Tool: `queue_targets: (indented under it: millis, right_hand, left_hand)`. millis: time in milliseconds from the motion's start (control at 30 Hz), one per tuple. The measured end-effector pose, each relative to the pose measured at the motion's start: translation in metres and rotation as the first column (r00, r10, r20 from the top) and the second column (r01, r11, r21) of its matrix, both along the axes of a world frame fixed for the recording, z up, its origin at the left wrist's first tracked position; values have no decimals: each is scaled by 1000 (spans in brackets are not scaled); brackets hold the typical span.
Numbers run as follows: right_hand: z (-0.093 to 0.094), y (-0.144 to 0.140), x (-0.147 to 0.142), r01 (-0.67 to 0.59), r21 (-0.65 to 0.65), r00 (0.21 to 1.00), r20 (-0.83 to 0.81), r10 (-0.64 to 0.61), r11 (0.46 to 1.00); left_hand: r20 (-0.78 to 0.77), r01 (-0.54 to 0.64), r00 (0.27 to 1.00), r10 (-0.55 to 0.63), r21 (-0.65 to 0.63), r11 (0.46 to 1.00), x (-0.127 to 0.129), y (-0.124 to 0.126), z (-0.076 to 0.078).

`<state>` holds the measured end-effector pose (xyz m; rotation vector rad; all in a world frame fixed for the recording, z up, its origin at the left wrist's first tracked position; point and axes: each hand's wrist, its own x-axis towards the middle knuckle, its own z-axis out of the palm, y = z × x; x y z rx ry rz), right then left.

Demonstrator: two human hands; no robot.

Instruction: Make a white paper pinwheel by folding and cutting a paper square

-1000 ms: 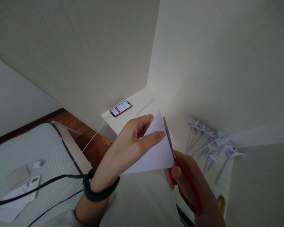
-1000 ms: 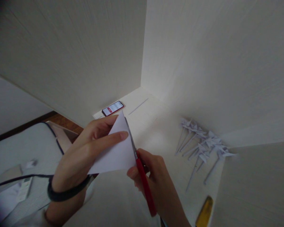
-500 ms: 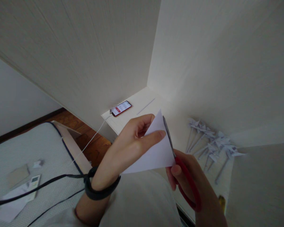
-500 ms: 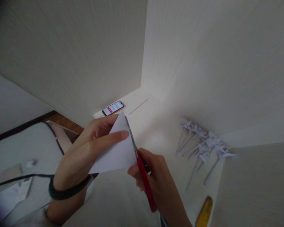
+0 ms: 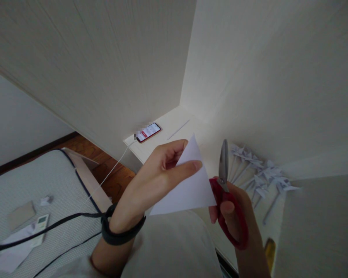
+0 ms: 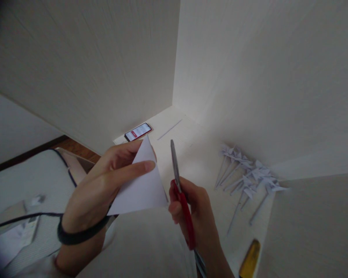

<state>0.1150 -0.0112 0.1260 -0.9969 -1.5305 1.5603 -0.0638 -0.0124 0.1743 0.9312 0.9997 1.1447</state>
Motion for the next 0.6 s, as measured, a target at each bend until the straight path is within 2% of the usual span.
queue_targets:
  millis: [100,200,433,533,600]
  right_hand:
    - [-5,1,0,34,30,998,-61,-32,999]
    - [-9,1,0,14,82,997,-80,-8,997]
    - [-2,0,-4,-100,135,994,62,92,986]
    - [2,-4,-3,-69,139,995,87,57,988]
    - [2,-8,-1,0,151,993,121,-18,988]
  left_hand:
    - [-9,-5,1000,5,-4,1000,0,0,0]
    - [-46,1,999,-1,16,1000,0,0,0]
    - [-148,-63,986,71,57,996,2,1,1]
    - [-222,-97,967,121,114,989,1,1,2]
    - [-261,-109,955,144,142,984,0,1,3]
